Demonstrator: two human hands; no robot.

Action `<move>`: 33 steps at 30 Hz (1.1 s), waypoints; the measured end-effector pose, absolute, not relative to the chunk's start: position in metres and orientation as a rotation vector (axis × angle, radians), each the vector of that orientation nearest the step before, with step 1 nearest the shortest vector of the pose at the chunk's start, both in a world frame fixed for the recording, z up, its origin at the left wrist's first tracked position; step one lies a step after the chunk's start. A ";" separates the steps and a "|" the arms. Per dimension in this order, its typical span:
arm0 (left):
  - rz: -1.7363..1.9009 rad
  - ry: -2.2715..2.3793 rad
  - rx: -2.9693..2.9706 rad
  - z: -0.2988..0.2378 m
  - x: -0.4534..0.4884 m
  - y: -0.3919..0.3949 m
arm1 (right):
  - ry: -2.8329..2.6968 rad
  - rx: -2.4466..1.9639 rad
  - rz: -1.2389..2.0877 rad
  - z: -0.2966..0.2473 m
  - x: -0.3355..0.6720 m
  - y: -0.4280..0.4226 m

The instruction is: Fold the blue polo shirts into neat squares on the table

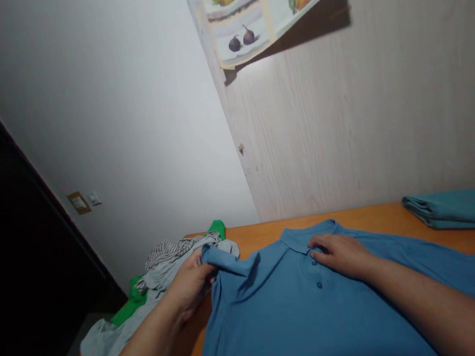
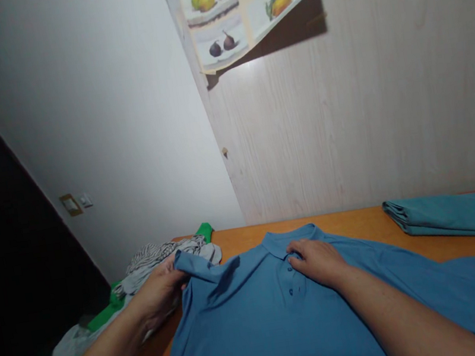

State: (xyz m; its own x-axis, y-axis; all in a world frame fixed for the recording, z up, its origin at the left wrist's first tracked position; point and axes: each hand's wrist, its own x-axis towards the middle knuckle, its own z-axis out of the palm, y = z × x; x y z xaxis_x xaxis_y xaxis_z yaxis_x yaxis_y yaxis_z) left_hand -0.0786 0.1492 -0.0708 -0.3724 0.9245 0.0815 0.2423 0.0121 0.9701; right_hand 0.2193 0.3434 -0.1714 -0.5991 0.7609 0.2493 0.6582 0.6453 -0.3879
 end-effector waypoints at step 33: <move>1.413 2.375 1.317 -0.085 -0.144 0.133 | -2.487 -1.122 0.354 -0.175 0.220 0.347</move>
